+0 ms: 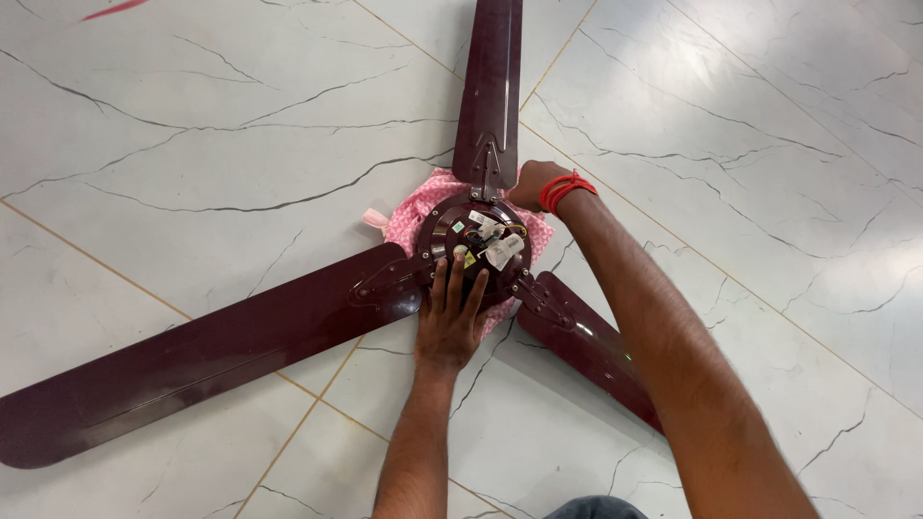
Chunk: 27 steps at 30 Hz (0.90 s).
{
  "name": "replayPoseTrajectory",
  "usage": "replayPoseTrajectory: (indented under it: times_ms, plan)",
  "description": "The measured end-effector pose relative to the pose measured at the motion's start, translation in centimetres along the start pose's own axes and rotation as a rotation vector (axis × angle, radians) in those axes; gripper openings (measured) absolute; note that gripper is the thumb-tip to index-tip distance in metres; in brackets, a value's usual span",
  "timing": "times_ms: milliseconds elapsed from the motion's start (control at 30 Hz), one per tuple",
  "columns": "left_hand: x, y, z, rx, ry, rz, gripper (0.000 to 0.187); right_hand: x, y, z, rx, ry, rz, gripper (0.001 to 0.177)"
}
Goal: The person uses a screwdriver to tighten screws on the central hub of a ceiling fan lying on the floor. They repeatedly adjust the fan blades and the central motor housing while securing the components.
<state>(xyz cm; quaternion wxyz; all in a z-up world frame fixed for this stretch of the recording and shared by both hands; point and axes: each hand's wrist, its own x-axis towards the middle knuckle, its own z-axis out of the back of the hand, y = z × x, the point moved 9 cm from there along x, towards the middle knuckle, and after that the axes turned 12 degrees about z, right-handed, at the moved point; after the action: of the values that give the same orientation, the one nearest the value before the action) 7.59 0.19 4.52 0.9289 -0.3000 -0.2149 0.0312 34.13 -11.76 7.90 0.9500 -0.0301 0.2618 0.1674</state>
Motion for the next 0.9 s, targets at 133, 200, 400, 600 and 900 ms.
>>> replayPoseTrajectory:
  times_ms: [133, 200, 400, 600, 900]
  plan:
    - [0.1, 0.1, -0.3, -0.004, 0.001, 0.0, 0.083, 1.2, 3.0, 1.1, -0.302, 0.023, 0.168, 0.033]
    - [0.0, 0.1, -0.5, -0.019, 0.019, 0.004, 0.085, 0.8, 4.4, 1.9, -0.394, -0.007, 0.161, 0.022]
    - [-0.1, 0.4, -1.1, 0.001, 0.055, 0.022, 0.085, -0.8, 8.7, 2.7, -0.744, -0.154, 0.371, 0.017]
    - [0.0, 0.4, -1.0, 0.0, 0.033, 0.01, 0.086, 0.5, 5.1, 2.5, -0.375, -0.073, 0.299, 0.017]
    - [-0.1, 0.0, -0.1, -0.006, -0.012, -0.006, 0.087, 1.7, 0.7, 0.2, 0.132, 0.123, -0.043, 0.029]
